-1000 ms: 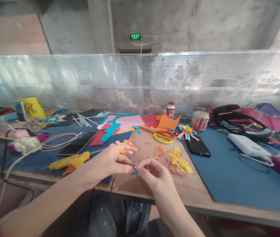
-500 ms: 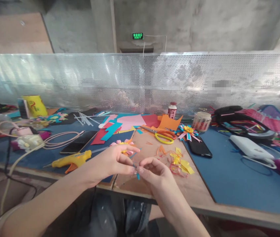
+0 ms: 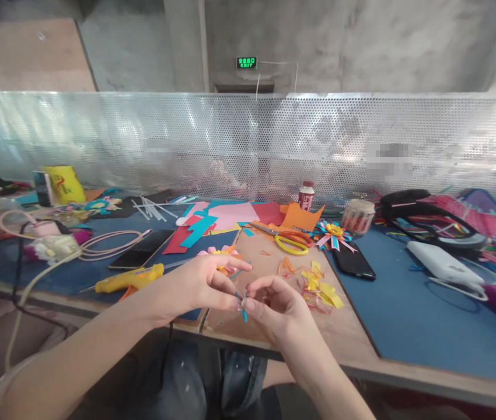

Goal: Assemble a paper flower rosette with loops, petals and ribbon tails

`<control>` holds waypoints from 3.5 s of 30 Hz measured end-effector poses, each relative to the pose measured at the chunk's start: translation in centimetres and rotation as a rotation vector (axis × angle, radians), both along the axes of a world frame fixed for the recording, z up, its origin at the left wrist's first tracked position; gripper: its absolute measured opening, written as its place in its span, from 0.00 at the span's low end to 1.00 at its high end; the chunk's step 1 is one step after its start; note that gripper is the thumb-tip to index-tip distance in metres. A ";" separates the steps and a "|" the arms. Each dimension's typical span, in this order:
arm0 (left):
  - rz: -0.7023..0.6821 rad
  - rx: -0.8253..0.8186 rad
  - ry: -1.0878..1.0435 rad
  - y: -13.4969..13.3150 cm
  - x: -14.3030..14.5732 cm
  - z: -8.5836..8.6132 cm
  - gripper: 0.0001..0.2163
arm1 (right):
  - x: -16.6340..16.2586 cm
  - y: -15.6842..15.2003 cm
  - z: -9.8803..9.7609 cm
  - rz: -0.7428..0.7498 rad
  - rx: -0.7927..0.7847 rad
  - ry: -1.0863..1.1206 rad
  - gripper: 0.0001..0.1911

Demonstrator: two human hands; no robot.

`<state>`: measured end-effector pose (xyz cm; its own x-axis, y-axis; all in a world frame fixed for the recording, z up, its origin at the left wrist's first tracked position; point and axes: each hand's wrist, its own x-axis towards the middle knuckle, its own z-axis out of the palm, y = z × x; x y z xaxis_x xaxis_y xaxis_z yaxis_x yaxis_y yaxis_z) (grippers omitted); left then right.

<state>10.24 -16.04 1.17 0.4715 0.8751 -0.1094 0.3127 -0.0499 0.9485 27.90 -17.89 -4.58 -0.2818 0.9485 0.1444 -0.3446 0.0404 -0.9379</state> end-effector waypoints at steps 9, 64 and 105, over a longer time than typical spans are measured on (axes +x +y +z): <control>-0.011 0.032 0.057 -0.1 0.2 0.1 0.31 | 0.4 0.1 -0.2 0.047 0.033 -0.038 0.11; -0.040 -0.002 0.173 2.6 0.9 -4.2 0.20 | 3.7 0.6 -2.0 -0.413 0.699 -0.985 0.07; -0.019 0.123 0.101 2.5 0.5 -6.1 0.08 | 1.9 1.0 -2.0 -0.273 0.991 -1.238 0.12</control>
